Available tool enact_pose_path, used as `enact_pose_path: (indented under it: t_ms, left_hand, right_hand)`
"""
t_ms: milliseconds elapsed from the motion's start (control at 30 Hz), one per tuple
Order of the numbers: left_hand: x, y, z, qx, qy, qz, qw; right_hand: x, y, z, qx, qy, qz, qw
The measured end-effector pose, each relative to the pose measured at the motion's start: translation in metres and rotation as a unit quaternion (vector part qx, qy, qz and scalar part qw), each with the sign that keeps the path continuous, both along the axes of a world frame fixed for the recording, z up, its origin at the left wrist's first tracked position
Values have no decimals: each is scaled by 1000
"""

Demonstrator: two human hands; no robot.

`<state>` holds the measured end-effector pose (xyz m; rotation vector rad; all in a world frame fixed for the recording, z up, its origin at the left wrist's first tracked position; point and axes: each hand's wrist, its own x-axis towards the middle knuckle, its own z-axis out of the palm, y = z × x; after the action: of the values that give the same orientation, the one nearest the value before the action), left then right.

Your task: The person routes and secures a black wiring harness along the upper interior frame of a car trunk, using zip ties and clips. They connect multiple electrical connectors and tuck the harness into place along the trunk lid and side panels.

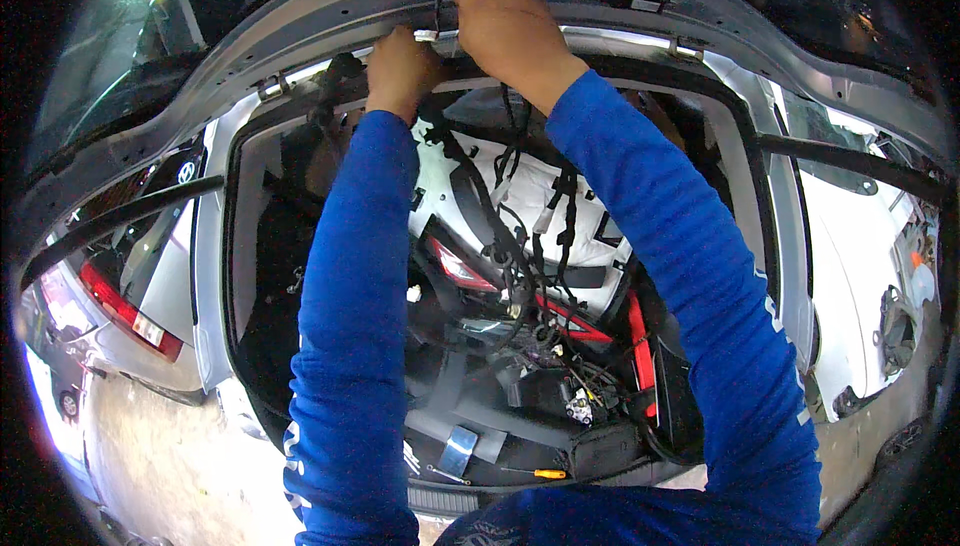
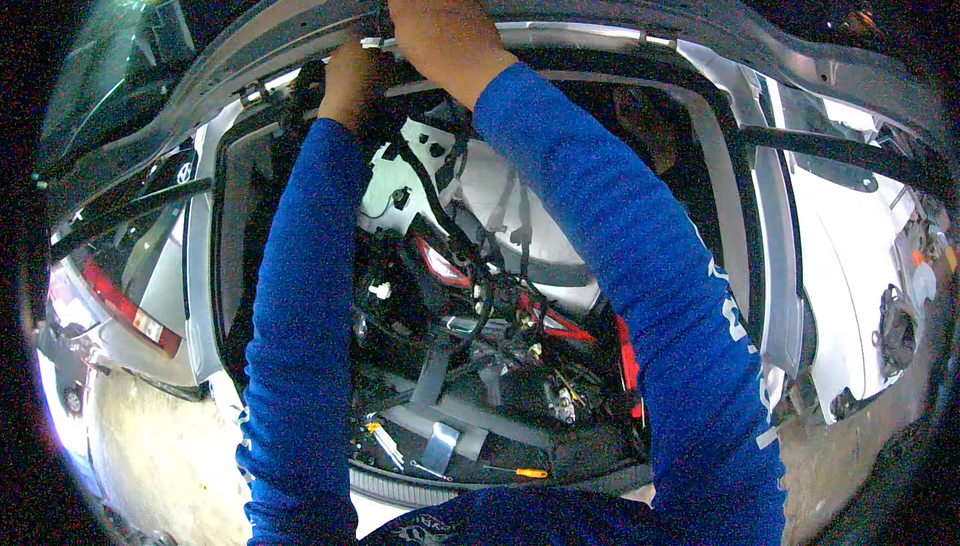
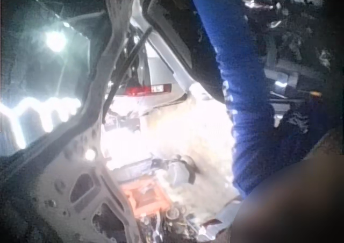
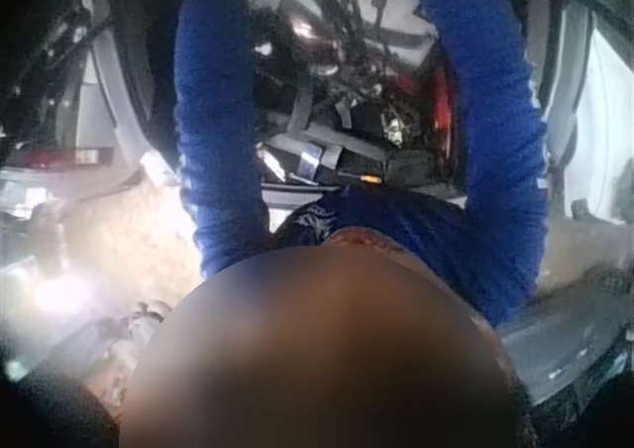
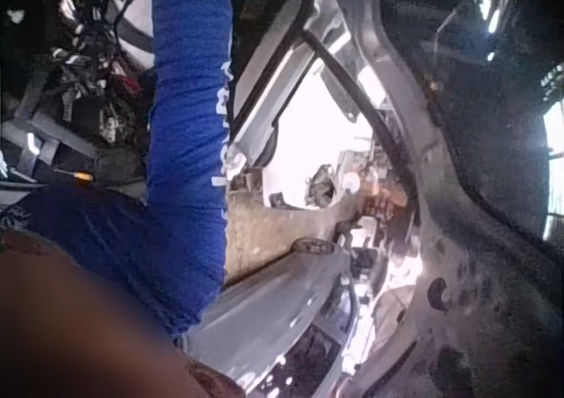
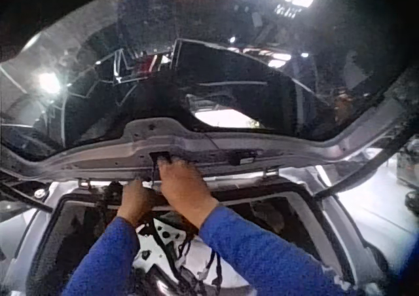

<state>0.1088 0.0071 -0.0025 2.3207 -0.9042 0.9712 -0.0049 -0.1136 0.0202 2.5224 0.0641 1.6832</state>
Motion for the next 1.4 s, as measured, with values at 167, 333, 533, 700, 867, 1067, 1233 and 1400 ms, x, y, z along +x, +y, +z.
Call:
enact_pose_path:
  t_ms: [167, 333, 533, 700, 867, 1067, 1233, 1400]
  left_hand:
    - [4, 11, 1, 26, -11, 13, 1000]
    - [24, 15, -2, 39, 15, 4, 999]
    - [62, 30, 8, 123, -98, -39, 987]
    - [37, 39, 27, 209, -105, -31, 972]
    - [36, 31, 21, 309, -90, 5, 947]
    - [83, 47, -11, 40, 41, -387, 920]
    - [81, 72, -13, -10, 206, -360, 910]
    - [69, 92, -22, -128, 71, -194, 970]
  right_hand:
    - [-32, 5, -24, 83, 34, 8, 996]
    - [-54, 12, -36, 184, 76, 50, 979]
    - [-47, 2, -4, 73, 88, 38, 993]
    - [-52, 3, -16, 57, 83, 3, 995]
    - [-48, 11, -29, -15, -27, -69, 997]
    - [3, 61, -73, -20, -23, 126, 992]
    - [46, 57, -58, 221, 110, 56, 967]
    - [69, 77, -40, 276, 142, -46, 949]
